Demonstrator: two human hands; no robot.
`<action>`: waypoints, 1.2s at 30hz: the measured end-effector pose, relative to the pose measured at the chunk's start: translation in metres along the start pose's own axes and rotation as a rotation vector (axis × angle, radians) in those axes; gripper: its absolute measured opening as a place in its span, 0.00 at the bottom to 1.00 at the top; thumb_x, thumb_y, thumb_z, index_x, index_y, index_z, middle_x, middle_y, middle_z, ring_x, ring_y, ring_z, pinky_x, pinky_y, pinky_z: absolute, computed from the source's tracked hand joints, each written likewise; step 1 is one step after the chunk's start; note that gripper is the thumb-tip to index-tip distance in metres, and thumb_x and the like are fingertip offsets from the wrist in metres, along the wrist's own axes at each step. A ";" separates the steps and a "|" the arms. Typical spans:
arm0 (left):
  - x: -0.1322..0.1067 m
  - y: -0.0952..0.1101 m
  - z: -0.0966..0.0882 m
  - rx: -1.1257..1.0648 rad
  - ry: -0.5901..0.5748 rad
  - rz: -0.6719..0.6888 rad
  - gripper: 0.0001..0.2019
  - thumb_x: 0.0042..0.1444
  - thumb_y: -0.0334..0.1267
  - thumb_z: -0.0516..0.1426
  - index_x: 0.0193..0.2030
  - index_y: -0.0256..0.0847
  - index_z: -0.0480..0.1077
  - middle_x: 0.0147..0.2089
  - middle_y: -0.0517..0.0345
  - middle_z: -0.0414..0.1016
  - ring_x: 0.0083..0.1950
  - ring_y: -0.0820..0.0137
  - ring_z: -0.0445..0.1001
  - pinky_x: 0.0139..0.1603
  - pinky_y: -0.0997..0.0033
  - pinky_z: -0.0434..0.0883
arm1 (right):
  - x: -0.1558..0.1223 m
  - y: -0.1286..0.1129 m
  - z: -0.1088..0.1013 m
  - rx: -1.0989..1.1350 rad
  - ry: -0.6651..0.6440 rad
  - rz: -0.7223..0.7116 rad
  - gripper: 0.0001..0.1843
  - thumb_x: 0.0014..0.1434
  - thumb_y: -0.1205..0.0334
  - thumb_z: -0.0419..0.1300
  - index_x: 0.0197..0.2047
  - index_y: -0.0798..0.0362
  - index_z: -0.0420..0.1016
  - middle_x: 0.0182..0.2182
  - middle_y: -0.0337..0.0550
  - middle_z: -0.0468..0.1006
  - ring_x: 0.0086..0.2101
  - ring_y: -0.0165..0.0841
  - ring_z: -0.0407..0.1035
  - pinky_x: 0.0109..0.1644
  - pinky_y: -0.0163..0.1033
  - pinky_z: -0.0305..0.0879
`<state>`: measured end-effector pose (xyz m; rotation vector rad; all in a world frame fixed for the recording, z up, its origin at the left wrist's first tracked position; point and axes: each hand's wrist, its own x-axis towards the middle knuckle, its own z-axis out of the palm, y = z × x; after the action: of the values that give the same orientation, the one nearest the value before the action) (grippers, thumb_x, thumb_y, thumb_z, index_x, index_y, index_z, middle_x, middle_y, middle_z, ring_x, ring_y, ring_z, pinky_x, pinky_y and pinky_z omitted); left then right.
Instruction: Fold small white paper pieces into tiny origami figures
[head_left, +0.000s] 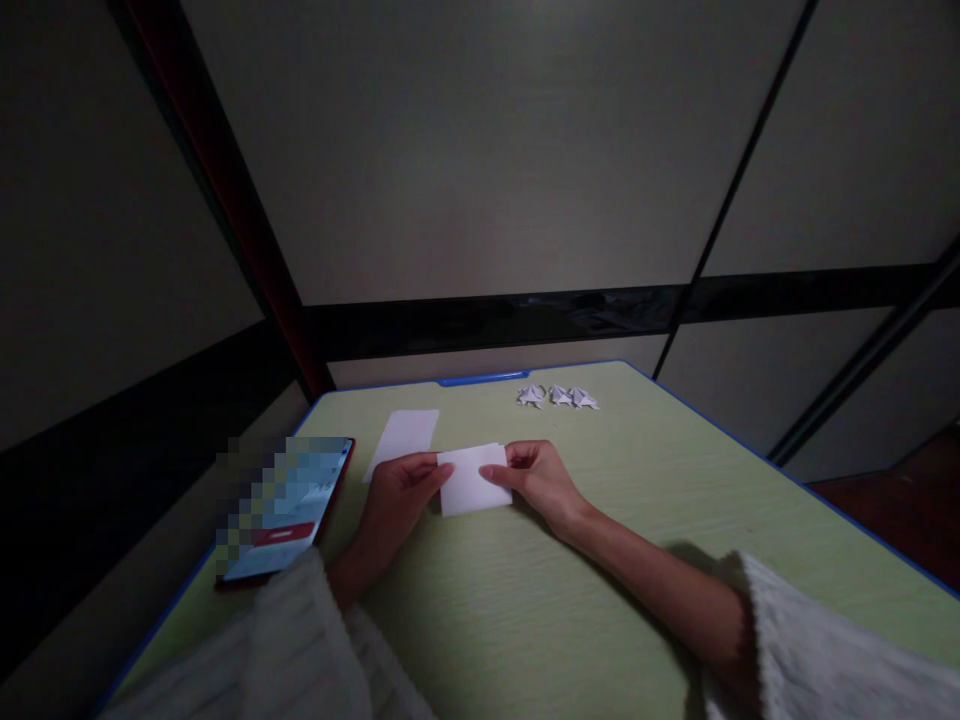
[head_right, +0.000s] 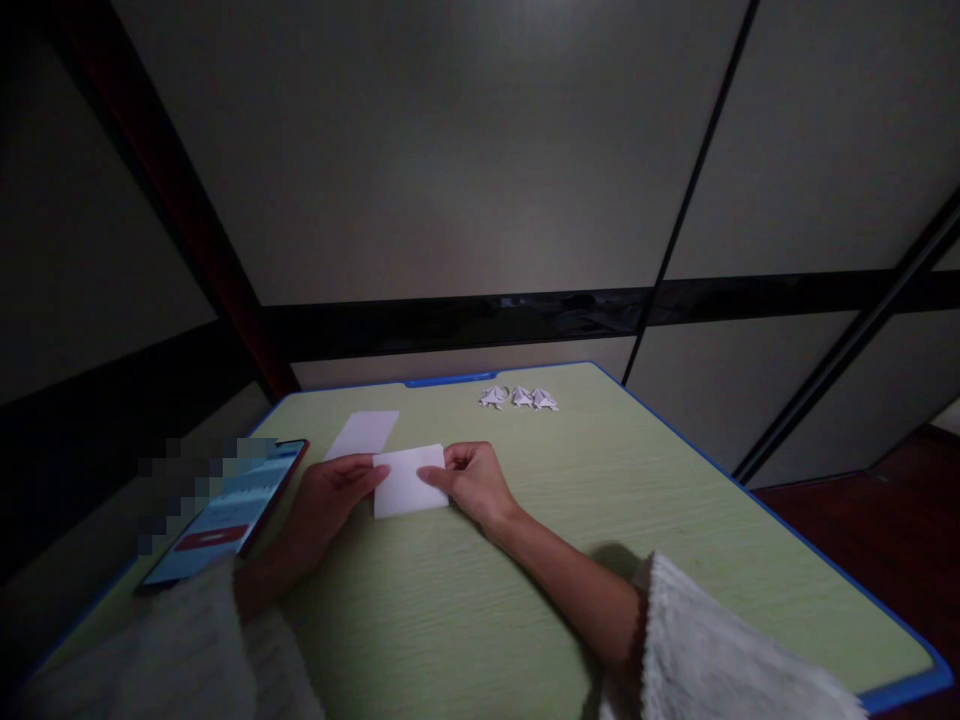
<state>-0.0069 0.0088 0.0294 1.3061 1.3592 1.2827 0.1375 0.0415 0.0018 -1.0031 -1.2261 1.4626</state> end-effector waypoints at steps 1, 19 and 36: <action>0.000 0.001 0.000 0.010 0.003 0.008 0.05 0.34 0.35 0.58 0.16 0.36 0.68 0.16 0.65 0.67 0.20 0.76 0.62 0.21 0.79 0.58 | 0.000 0.000 0.000 -0.006 0.004 -0.002 0.12 0.30 0.64 0.64 0.13 0.59 0.63 0.12 0.34 0.65 0.14 0.20 0.54 0.18 0.29 0.46; 0.000 -0.001 -0.002 0.097 0.009 0.044 0.06 0.36 0.36 0.57 0.15 0.36 0.68 0.16 0.64 0.67 0.21 0.75 0.61 0.21 0.79 0.58 | -0.002 -0.003 0.002 0.026 0.017 -0.005 0.13 0.28 0.63 0.65 0.13 0.58 0.62 0.12 0.33 0.66 0.14 0.20 0.55 0.18 0.28 0.47; 0.000 -0.001 -0.003 0.141 0.039 0.086 0.05 0.37 0.36 0.56 0.19 0.36 0.70 0.16 0.63 0.67 0.21 0.74 0.63 0.21 0.78 0.60 | 0.001 -0.003 0.001 0.134 0.113 -0.060 0.15 0.30 0.66 0.64 0.15 0.57 0.59 0.11 0.30 0.64 0.15 0.20 0.55 0.20 0.29 0.48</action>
<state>-0.0097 0.0085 0.0288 1.4564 1.4564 1.2949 0.1370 0.0426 0.0046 -0.9376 -1.0542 1.4026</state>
